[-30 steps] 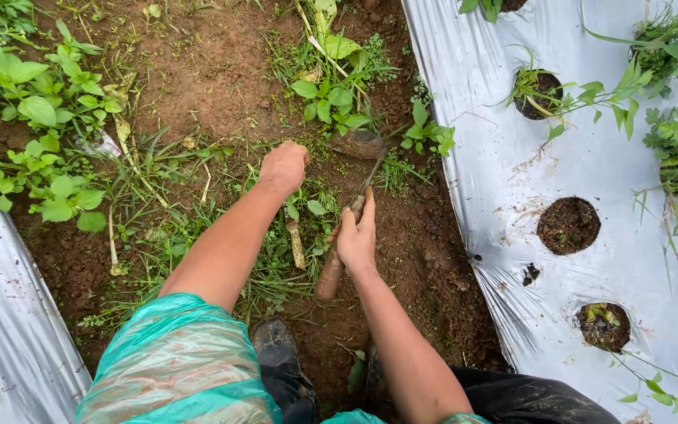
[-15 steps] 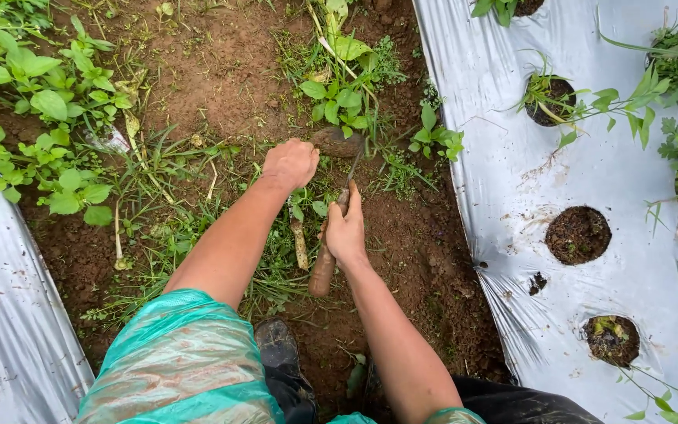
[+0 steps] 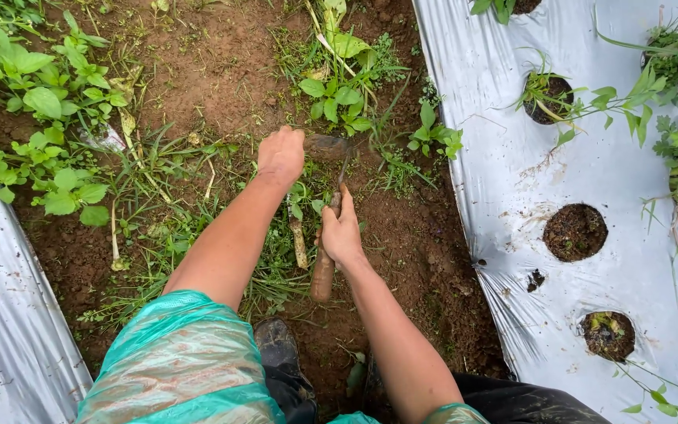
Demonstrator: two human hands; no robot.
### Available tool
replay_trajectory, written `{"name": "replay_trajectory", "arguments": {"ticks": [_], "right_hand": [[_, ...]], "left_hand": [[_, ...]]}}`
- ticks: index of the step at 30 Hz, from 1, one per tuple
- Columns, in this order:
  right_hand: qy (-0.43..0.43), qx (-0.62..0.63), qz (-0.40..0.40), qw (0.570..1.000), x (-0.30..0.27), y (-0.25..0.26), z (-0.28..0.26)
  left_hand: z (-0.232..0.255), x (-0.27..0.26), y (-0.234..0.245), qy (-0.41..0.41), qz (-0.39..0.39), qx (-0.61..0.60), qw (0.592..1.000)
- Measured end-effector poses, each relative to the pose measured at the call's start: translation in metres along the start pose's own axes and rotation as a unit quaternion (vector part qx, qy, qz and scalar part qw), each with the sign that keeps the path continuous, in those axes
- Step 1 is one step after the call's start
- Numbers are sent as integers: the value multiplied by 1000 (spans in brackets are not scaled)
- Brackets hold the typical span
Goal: The person uses a small hand hoe to loosen soil and remove weeds from a garden bed covered with white plastic mulch. They gather the uprooted weeds by hand and place them into a pile on the ground.
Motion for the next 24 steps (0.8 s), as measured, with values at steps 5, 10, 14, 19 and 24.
{"name": "replay_trajectory", "arguments": {"ticks": [5, 10, 14, 19, 24], "right_hand": [[7, 85, 51, 995, 3, 15, -26], [30, 110, 114, 987, 13, 26, -30], [6, 47, 48, 998, -1, 1, -10], [11, -5, -26, 1000, -7, -18, -3], [18, 114, 94, 989, -1, 9, -32]], "left_hand": [[-9, -6, 0, -4, 4, 20, 1000], [-15, -11, 13, 9, -5, 14, 1000], [-16, -12, 14, 18, -29, 14, 999], [-30, -8, -16, 42, -56, 27, 997], [-37, -18, -17, 68, -89, -17, 994]]}}
Point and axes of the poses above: each hand's wrist, its own x-axis towards the middle knuckle, its own y-axis out of the back of the hand, z = x × y, the point moved 9 cm from there along x, towards the middle knuckle, and after that the axes turned 12 degrees about z, right-handed, at the moved point
